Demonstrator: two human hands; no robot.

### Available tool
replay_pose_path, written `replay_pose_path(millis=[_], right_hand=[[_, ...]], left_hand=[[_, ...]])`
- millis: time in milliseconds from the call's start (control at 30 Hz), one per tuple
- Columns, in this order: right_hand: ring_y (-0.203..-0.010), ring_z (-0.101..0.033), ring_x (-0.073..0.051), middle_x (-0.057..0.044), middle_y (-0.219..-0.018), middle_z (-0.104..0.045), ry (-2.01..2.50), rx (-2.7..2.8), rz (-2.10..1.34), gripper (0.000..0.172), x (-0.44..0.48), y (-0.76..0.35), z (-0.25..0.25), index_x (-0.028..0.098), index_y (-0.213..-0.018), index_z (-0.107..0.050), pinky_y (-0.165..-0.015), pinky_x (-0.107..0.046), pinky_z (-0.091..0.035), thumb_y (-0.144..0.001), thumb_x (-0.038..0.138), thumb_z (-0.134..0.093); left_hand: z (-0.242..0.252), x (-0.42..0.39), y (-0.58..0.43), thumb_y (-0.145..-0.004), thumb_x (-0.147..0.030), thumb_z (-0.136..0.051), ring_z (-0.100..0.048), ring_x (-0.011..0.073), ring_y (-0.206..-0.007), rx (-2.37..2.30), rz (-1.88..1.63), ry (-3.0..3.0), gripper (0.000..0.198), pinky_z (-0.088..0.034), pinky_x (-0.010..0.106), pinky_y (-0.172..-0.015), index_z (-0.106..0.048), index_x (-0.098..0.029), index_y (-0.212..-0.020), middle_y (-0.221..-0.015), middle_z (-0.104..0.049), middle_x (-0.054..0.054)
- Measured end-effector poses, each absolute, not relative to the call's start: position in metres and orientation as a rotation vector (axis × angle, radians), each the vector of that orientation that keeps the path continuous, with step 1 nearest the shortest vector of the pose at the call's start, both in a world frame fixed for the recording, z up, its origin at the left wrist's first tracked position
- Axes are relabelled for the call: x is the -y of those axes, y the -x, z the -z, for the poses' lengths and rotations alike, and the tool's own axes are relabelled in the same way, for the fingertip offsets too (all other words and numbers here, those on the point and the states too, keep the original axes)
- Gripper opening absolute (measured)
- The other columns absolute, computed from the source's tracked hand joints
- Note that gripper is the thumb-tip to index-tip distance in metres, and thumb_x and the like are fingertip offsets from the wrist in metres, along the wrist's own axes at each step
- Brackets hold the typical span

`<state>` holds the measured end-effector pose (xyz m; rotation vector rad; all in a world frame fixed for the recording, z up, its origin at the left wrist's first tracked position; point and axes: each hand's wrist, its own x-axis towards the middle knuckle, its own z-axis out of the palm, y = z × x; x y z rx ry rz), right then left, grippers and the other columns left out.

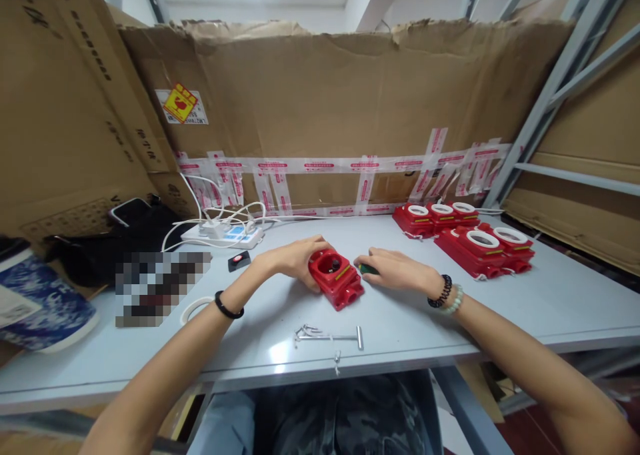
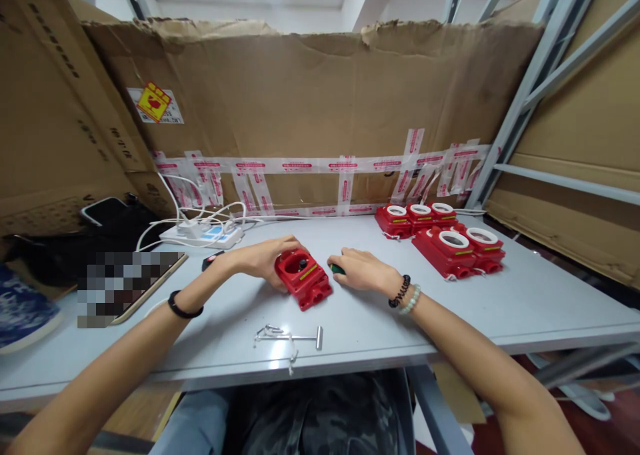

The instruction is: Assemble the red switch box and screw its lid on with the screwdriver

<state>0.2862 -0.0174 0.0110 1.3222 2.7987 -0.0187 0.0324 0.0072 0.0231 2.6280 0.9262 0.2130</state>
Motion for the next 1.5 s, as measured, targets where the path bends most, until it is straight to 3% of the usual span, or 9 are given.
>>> replay_pose_path(millis=[133, 300, 467, 700, 933, 1067, 1167, 1367, 1500], right_hand=[[-0.091, -0.061, -0.025, -0.014, -0.101, -0.062, -1.320, -2.837, 0.175, 0.040, 0.013, -0.296, -0.014, 0.017, -0.125, -0.054, -0.077, -0.034, -0.044, -0.089, 0.032, -0.046], [-0.121, -0.050, -0.027, -0.015, -0.133, -0.053, -1.241, -3.034, 0.558, 0.063, 0.012, -0.303, -0.021, 0.015, -0.139, -0.041, -0.102, -0.041, -0.037, -0.083, 0.039, -0.058], [-0.123, -0.050, -0.031, -0.017, -0.138, -0.049, -1.204, -3.072, 0.791, 0.098, 0.025, -0.287, -0.021, 0.016, -0.143, -0.035, -0.102, -0.045, -0.039, -0.064, 0.060, -0.072], [-0.098, -0.061, -0.025, -0.013, -0.116, -0.062, -1.058, -3.073, 0.966, 0.086, 0.036, -0.271, -0.015, 0.016, -0.140, -0.030, -0.087, -0.039, -0.049, -0.069, 0.037, -0.073], [-0.133, -0.040, -0.028, -0.016, -0.144, -0.040, -1.174, -3.182, 1.456, 0.104, 0.034, -0.270, -0.017, 0.021, -0.144, -0.022, -0.108, -0.045, -0.036, -0.061, 0.038, -0.081], [-0.118, -0.056, -0.023, -0.014, -0.132, -0.053, -1.051, -3.229, 2.099, 0.078, 0.034, -0.257, -0.012, 0.020, -0.131, -0.036, -0.105, -0.045, -0.041, -0.067, 0.036, -0.078], [-0.111, -0.059, -0.021, -0.011, -0.124, -0.058, -0.967, -3.226, 2.309, 0.061, 0.037, -0.249, -0.013, 0.021, -0.120, -0.045, -0.102, -0.045, -0.045, -0.070, 0.036, -0.075], [-0.091, -0.063, -0.018, -0.005, -0.104, -0.063, -0.923, -3.214, 2.534, 0.057, 0.038, -0.257, -0.018, 0.023, -0.109, -0.045, -0.085, -0.039, -0.053, -0.064, 0.036, -0.077], [-0.080, -0.062, -0.018, -0.005, -0.093, -0.063, -0.929, -3.016, 2.744, 0.053, 0.035, -0.265, -0.022, 0.020, -0.111, -0.045, -0.072, -0.038, -0.054, -0.067, 0.037, -0.071]], left_hand=[[-0.027, 0.006, -0.036, -0.059, -0.065, -0.069, -0.056, 0.0231, -0.083, -1.204, -0.085, -2.723, 0.063, -0.042, 0.035, -0.075, -0.059, -0.019, -0.101, -0.097, -0.054, 0.005], [-0.027, 0.026, -0.037, -0.060, -0.081, -0.056, -0.053, 0.0182, -0.068, -1.355, -0.063, -2.746, 0.069, -0.038, 0.036, -0.075, -0.059, -0.019, -0.090, -0.087, -0.055, 0.004], [-0.027, 0.050, -0.040, -0.063, -0.086, -0.047, -0.051, 0.0183, -0.064, -1.478, -0.072, -2.750, 0.072, -0.036, 0.035, -0.071, -0.059, -0.018, -0.084, -0.081, -0.056, 0.004], [-0.034, 0.068, -0.037, -0.072, -0.082, -0.043, -0.052, 0.0193, -0.064, -1.540, -0.101, -2.771, 0.068, -0.035, 0.037, -0.073, -0.057, -0.017, -0.089, -0.083, -0.057, 0.004], [-0.040, 0.062, -0.029, -0.074, -0.077, -0.049, -0.051, 0.0190, -0.068, -1.538, -0.337, -2.736, 0.062, -0.036, 0.038, -0.076, -0.053, -0.018, -0.092, -0.088, -0.056, 0.003], [-0.037, 0.061, -0.041, -0.081, -0.069, -0.049, -0.052, 0.0203, -0.073, -1.522, -0.665, -2.625, 0.053, -0.039, 0.037, -0.075, -0.052, -0.019, -0.097, -0.090, -0.057, 0.004], [-0.034, 0.062, -0.051, -0.081, -0.066, -0.052, -0.054, 0.0214, -0.078, -1.456, -0.842, -2.541, 0.051, -0.043, 0.037, -0.074, -0.051, -0.019, -0.104, -0.094, -0.058, 0.005], [-0.038, 0.069, -0.027, -0.093, -0.050, -0.042, -0.056, 0.0233, -0.102, -1.367, -0.908, -2.494, 0.049, -0.044, 0.040, -0.090, -0.039, -0.024, -0.135, -0.121, -0.055, 0.010], [-0.030, 0.073, 0.043, -0.090, -0.057, -0.041, -0.056, 0.0267, -0.106, -1.685, -0.644, -2.505, 0.049, -0.043, 0.042, -0.093, -0.051, -0.023, -0.123, -0.120, -0.058, 0.010]])
